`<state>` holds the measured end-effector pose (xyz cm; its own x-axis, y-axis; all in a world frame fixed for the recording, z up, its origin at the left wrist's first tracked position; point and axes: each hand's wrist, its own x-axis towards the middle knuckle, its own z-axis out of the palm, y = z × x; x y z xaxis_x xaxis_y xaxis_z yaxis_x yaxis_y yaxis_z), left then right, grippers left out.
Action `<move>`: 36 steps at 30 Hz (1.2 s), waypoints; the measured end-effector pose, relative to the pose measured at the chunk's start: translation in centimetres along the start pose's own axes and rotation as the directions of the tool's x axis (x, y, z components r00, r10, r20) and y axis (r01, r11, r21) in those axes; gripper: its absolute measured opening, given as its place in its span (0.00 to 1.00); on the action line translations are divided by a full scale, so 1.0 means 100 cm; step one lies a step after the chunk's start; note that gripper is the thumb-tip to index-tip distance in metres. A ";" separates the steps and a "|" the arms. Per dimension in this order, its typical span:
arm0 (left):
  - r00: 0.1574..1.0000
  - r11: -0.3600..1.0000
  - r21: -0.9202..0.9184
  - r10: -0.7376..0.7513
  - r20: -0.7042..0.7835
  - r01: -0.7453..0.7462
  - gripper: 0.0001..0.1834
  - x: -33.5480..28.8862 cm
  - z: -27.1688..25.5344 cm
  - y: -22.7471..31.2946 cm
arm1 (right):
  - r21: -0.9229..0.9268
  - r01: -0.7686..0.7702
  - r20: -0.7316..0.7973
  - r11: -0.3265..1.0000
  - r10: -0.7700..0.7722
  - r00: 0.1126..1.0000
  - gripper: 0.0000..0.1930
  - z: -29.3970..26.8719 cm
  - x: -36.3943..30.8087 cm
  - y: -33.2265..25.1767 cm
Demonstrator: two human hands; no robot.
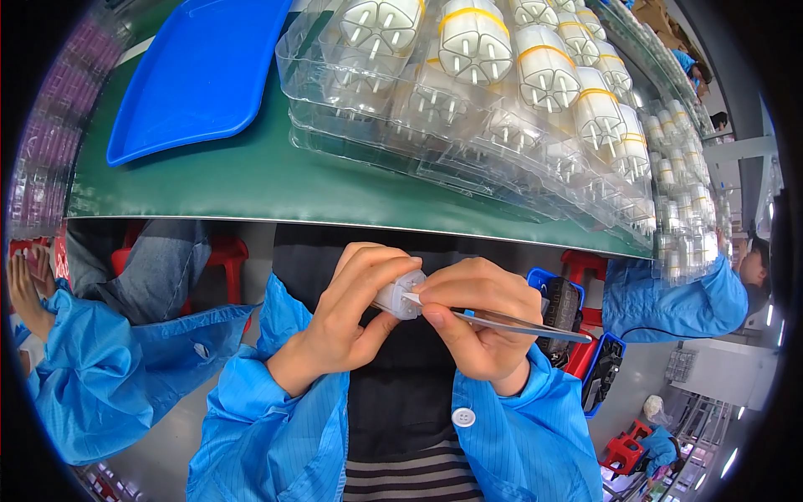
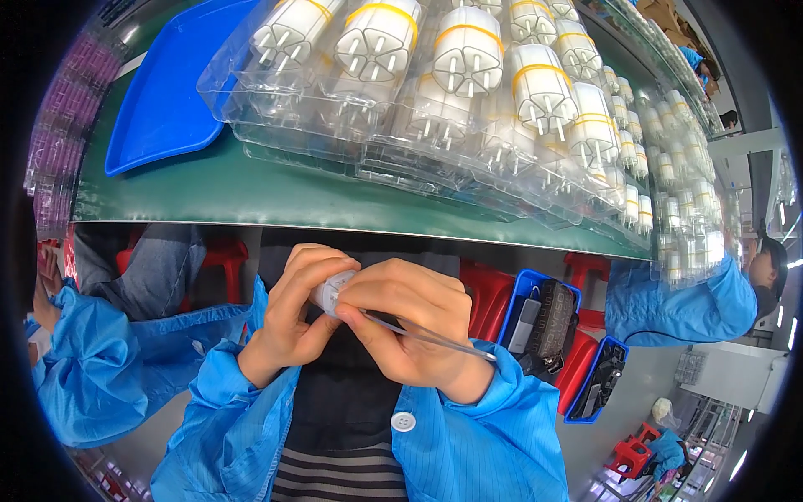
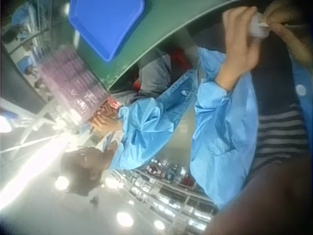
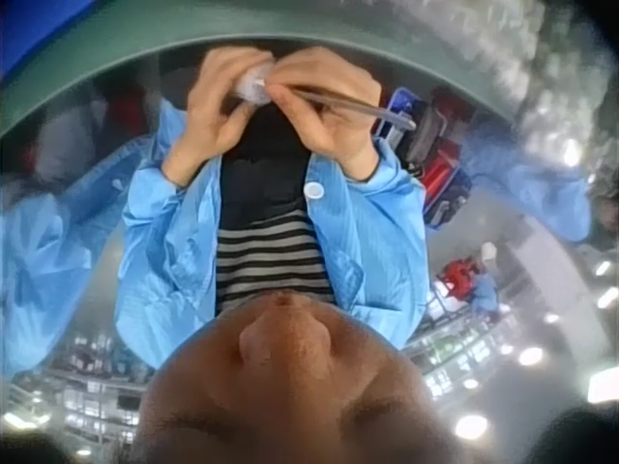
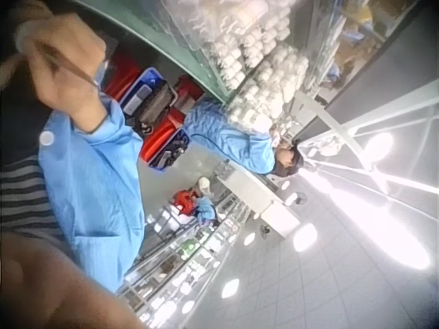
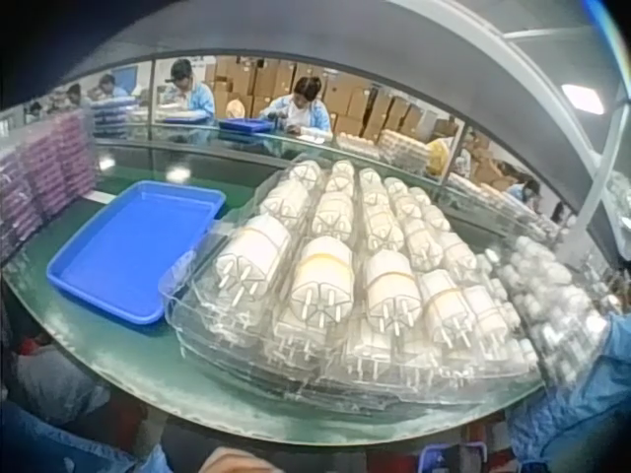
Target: The person cleans or inspects small plastic components by hand, using tweezers to manipulate them.
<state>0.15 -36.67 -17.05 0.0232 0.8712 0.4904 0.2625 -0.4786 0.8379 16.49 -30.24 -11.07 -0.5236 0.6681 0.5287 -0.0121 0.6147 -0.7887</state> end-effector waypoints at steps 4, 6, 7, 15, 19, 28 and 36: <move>0.999 0.999 0.000 0.033 0.018 -0.033 0.31 0.003 -0.004 0.003 | 0.179 -0.067 -0.033 0.982 0.074 0.997 0.06 -0.004 -0.006 0.007; 0.999 0.998 -0.058 -0.011 0.040 0.013 0.31 0.004 -0.005 0.002 | 0.285 -0.046 -0.092 0.957 0.075 0.993 0.07 -0.005 -0.011 0.012; 0.999 0.998 -0.060 -0.011 0.039 0.014 0.31 0.004 -0.005 0.003 | 0.284 -0.047 -0.091 0.958 0.076 0.993 0.07 -0.005 -0.011 0.013; 0.998 0.991 -0.119 -0.056 0.040 0.061 0.30 0.002 -0.004 0.004 | 0.352 -0.115 -0.124 0.929 0.168 0.978 0.06 -0.001 -0.014 0.012; 0.997 0.991 -0.123 -0.054 0.051 0.060 0.30 0.003 -0.005 0.004 | 0.373 -0.129 -0.136 0.919 0.192 0.972 0.06 0.000 -0.015 0.013; 0.997 0.987 -0.146 -0.055 0.058 0.063 0.31 0.000 -0.003 0.001 | 0.343 -0.091 -0.117 0.935 0.138 0.983 0.07 0.000 -0.013 0.015; 0.995 0.988 -0.125 -0.080 0.054 0.086 0.30 0.000 -0.001 0.003 | 0.324 -0.088 -0.083 0.942 0.121 0.989 0.05 -0.005 -0.013 0.016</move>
<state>0.12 -36.83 -16.74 0.0544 0.9112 0.4083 0.1408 -0.4118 0.9003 17.57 -29.92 -12.85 -0.4490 0.7697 0.4538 -0.2413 0.3845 -0.8910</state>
